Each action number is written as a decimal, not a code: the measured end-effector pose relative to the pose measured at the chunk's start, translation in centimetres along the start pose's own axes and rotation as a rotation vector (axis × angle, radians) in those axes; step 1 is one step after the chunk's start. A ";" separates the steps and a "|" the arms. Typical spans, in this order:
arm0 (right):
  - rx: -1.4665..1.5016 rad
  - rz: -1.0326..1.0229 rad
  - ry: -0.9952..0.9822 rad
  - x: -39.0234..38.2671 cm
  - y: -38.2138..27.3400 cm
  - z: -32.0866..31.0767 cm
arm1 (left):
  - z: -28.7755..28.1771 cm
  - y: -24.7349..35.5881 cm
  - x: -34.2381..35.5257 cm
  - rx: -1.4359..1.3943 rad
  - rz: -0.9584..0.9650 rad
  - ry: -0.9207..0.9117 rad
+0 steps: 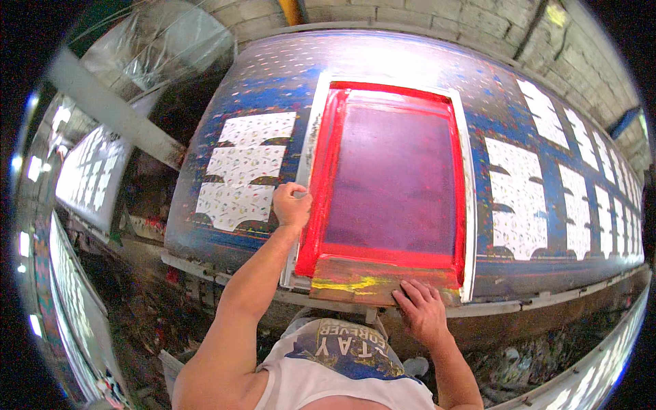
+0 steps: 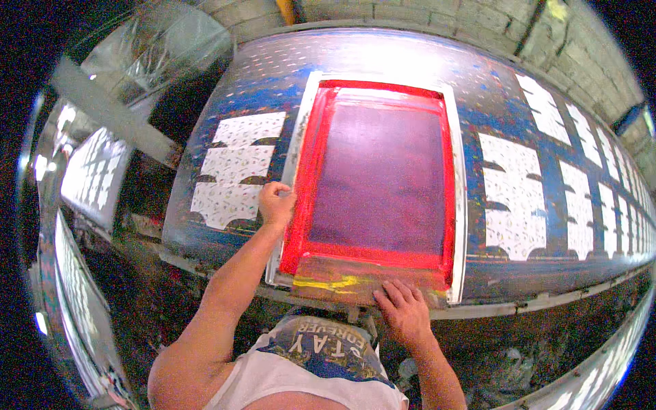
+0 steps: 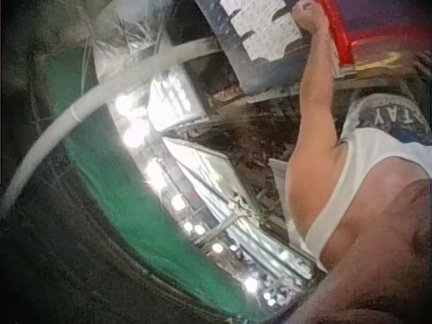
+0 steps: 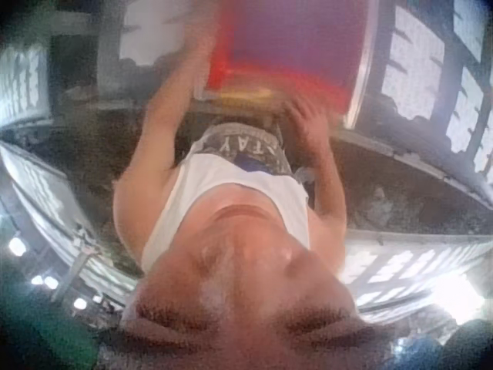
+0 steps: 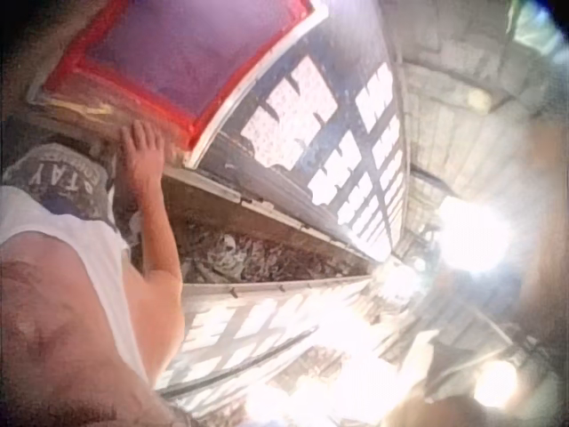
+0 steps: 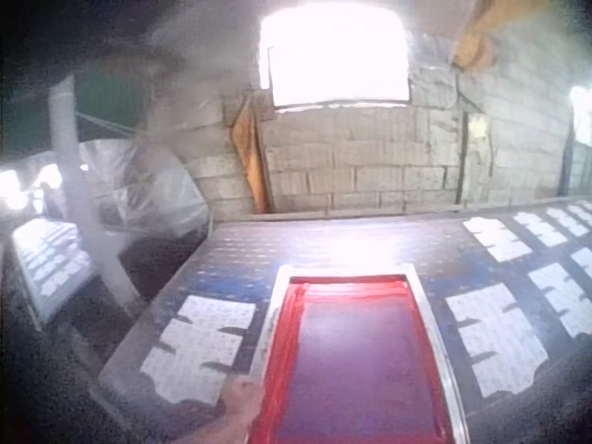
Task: The person performs screen printing on a series of small rectangular items arranged on a table. They place a red-framed screen over each item, use a squeegee to spread purple ink across the screen, lift the screen, and then peel off the printed item. The process is repeated for multiple items.
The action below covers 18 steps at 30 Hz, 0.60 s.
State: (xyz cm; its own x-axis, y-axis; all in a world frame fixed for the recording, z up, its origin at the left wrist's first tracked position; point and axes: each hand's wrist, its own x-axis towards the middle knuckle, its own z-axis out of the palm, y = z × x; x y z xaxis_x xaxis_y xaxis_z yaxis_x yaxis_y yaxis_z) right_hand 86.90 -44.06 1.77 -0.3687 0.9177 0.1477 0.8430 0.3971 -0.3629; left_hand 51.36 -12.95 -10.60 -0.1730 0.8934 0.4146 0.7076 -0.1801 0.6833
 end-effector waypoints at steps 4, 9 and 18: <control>-0.078 -0.008 0.021 1.2 -0.1 -0.4 | 0.2 0.5 -0.4 0.052 -0.009 0.010; -0.154 0.063 -0.037 4.7 -1.7 -1.5 | -0.3 1.3 -0.4 0.006 -0.020 0.003; -0.109 0.281 -0.300 11.1 -3.7 -3.5 | -1.5 1.1 -0.9 -0.020 -0.119 -0.094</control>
State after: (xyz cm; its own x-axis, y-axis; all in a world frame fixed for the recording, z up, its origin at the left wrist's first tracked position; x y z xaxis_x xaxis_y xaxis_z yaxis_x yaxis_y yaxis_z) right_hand 81.03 -35.34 7.96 -0.2031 0.9534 -0.2231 0.9575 0.1458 -0.2488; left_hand 51.26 -14.53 -9.34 -0.1893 0.9433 0.2726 0.6721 -0.0779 0.7363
